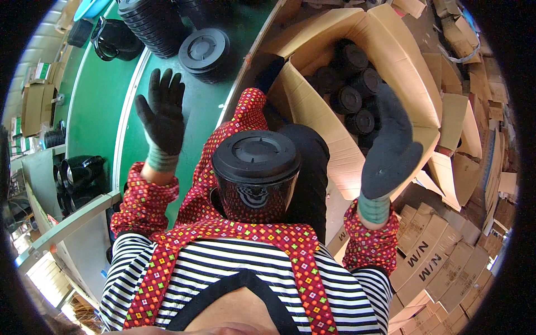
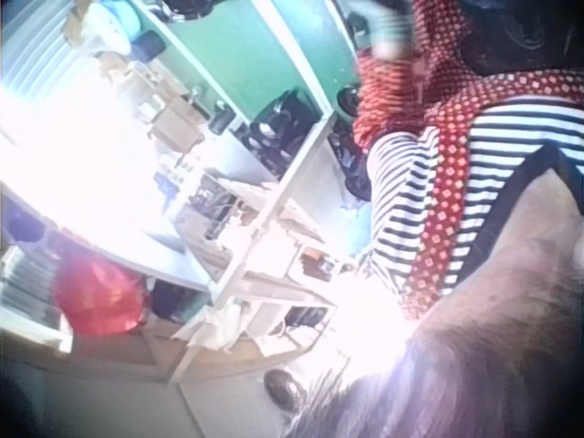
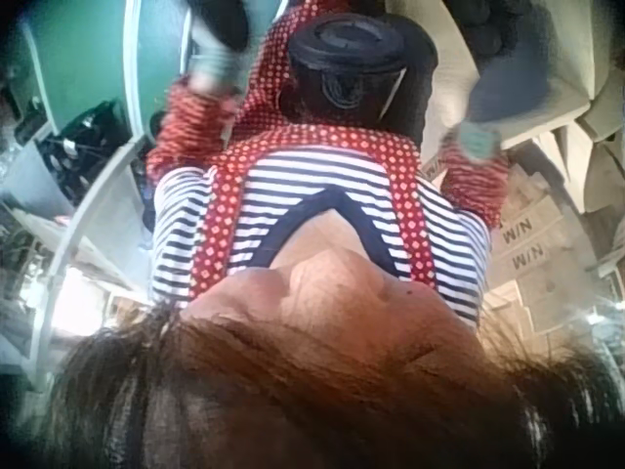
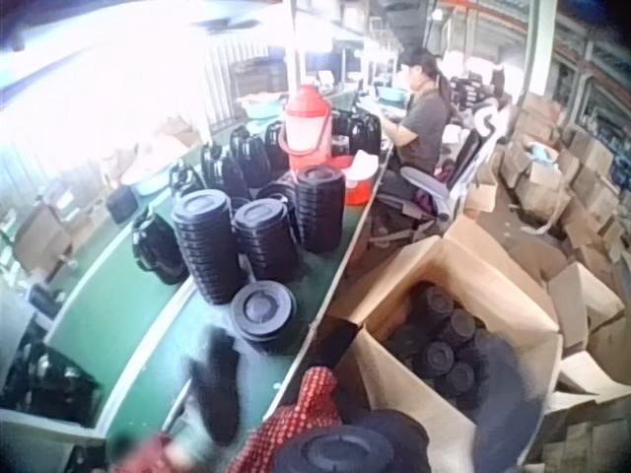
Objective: The person repeatedly picks up black plastic kettle bodies and lids from a green workbench, uses a metal rod to press or align the lid onto the kettle body, and places the assembled unit back on the bench. The process is repeated for multiple units in a factory setting.
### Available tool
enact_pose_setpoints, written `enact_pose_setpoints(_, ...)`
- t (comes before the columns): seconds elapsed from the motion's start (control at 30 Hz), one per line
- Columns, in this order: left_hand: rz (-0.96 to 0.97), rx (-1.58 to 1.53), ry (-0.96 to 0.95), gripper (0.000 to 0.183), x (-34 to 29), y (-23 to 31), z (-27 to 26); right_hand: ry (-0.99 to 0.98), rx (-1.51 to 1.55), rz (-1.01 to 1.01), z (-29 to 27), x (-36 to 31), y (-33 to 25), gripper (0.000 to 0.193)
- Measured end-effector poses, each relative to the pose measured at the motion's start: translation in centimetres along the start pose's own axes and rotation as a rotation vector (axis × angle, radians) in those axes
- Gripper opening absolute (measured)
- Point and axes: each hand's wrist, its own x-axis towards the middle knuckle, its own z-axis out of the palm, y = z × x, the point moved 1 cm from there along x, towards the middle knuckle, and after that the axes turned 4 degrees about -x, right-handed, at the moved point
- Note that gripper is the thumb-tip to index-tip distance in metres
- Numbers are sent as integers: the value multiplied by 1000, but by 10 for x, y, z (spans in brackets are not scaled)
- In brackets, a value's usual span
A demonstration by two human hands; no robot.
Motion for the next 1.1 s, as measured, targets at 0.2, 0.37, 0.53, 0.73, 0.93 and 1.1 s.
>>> enact_pose_setpoints(0.2, -257, -62, -360, 87, -61, -31, 62, -350, -279, 72, 73, -24, 43, 67)
enact_pose_setpoints(0.37, -494, -263, -448, 85, -55, -28, 40, -522, 112, 426, 60, -2, 13, 87)
enact_pose_setpoints(0.53, -173, 215, -598, 92, -83, -10, 1, -927, -332, 339, 73, 43, -7, 92)
enact_pose_setpoints(0.73, 163, 909, -877, 120, -123, 14, -46, -832, 60, 448, 84, 83, -11, 75)
enact_pose_setpoints(0.93, 262, 1014, -697, 105, -140, 30, -79, -522, -744, -448, 163, 152, 78, 78)
enact_pose_setpoints(1.1, 289, 1229, -253, 82, -180, 58, -143, -491, -1164, -637, 200, 167, 156, 93)
